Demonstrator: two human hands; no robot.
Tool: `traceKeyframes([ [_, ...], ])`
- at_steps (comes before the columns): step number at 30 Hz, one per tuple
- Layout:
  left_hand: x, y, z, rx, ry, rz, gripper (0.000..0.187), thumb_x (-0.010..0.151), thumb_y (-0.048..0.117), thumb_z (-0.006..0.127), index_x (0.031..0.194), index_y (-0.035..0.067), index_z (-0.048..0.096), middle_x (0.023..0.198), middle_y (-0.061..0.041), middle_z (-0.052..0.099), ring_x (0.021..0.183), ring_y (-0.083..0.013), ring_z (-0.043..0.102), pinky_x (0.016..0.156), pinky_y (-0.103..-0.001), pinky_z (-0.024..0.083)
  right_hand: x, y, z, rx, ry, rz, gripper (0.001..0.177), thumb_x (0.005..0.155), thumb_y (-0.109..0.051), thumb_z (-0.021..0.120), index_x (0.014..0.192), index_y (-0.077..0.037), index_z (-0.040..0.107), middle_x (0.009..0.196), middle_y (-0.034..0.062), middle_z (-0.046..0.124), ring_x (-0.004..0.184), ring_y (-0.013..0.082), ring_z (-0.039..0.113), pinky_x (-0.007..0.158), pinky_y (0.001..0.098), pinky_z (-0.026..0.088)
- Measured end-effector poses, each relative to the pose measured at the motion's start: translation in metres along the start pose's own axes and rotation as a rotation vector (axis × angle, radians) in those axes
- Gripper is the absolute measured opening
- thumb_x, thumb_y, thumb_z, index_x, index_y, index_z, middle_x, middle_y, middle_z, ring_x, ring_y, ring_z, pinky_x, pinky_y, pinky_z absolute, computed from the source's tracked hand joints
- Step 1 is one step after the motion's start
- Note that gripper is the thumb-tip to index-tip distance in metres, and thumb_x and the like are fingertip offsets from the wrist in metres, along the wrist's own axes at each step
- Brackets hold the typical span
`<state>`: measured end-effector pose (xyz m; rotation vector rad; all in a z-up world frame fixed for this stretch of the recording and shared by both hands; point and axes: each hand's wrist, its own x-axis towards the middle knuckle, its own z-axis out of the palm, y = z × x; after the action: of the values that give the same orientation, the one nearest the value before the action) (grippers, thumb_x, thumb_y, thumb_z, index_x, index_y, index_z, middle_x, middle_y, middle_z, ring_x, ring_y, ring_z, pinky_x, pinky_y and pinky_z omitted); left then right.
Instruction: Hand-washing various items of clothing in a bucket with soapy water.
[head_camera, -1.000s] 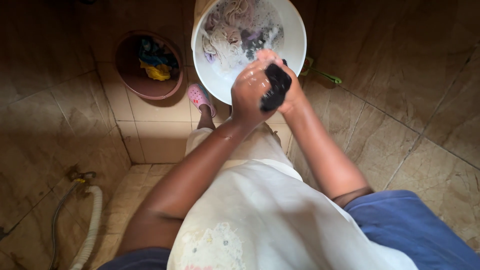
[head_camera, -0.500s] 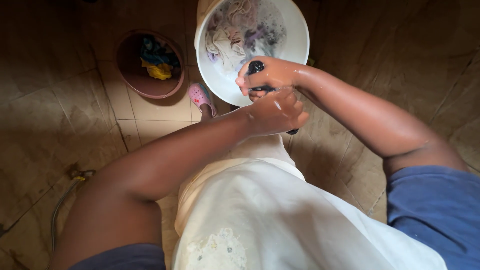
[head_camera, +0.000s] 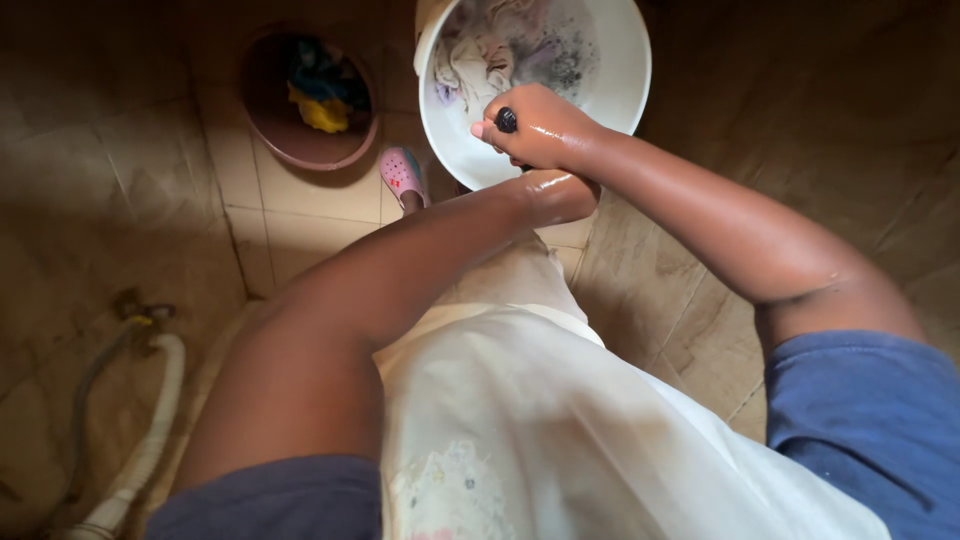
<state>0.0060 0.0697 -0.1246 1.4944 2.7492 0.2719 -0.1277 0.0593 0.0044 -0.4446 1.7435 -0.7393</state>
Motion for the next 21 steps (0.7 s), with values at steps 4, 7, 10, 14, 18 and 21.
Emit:
traceKeyframes([
  [4,-0.013,-0.008,-0.039,-0.101,0.016,-0.085,0.015,0.073,0.016,0.064,0.084,0.012,0.073,0.093,-0.008,0.074,0.086,-0.0242,0.071,0.080,-0.037,0.055,-0.004,-0.001,0.005,0.147,-0.105,-0.022,0.042,0.100,-0.037,0.066,0.077,-0.002,0.061,0.064,0.0033,0.060,0.058,0.0144,0.060,0.059,0.0345,0.052],
  [7,-0.063,-0.032,-0.146,-0.389,0.062,-0.123,0.003,0.089,0.012,0.067,0.089,0.009,0.069,0.089,-0.010,0.071,0.087,-0.0306,0.068,0.077,-0.045,0.052,-0.002,0.006,0.021,0.548,-0.249,-0.062,0.034,0.098,-0.032,0.069,0.081,-0.003,0.062,0.068,0.0038,0.058,0.066,0.0152,0.064,0.066,0.0340,0.054],
  [10,-0.124,-0.030,-0.176,-0.866,0.551,-0.579,0.024,0.075,0.004,0.072,0.098,0.008,0.070,0.104,-0.008,0.071,0.104,-0.0330,0.067,0.092,-0.042,0.051,0.014,0.025,0.072,0.965,-0.169,-0.067,0.025,0.099,-0.030,0.068,0.095,-0.007,0.064,0.083,0.0036,0.061,0.079,0.0162,0.067,0.076,0.0334,0.055],
  [14,-0.203,-0.018,-0.134,-1.001,1.000,-1.082,0.046,0.075,0.004,0.077,0.114,0.009,0.054,0.115,-0.010,0.066,0.113,-0.0272,0.064,0.107,-0.038,0.049,0.060,0.032,0.152,1.314,-0.076,-0.080,0.038,0.107,-0.043,0.059,0.124,-0.009,0.057,0.112,0.0056,0.062,0.103,0.0183,0.061,0.090,0.0354,0.054],
  [18,-0.301,-0.029,-0.068,-1.193,1.134,-1.562,0.075,0.092,0.024,0.083,0.147,0.006,0.035,0.141,-0.015,0.054,0.129,-0.0270,0.056,0.113,-0.039,0.046,0.077,-0.062,0.183,1.216,-0.008,0.121,0.060,0.097,-0.046,0.052,0.150,-0.023,0.035,0.139,0.0018,0.055,0.125,0.0201,0.056,0.098,0.0399,0.052],
  [21,-0.392,-0.003,0.032,-0.990,0.930,-1.732,0.090,0.097,0.029,0.086,0.157,0.001,0.025,0.151,-0.026,0.038,0.138,-0.0370,0.039,0.113,-0.046,0.036,0.144,0.001,0.225,0.730,0.141,-0.094,0.077,0.100,-0.034,0.063,0.159,-0.012,0.018,0.154,0.0115,0.034,0.137,0.0255,0.039,0.106,0.0431,0.038],
])
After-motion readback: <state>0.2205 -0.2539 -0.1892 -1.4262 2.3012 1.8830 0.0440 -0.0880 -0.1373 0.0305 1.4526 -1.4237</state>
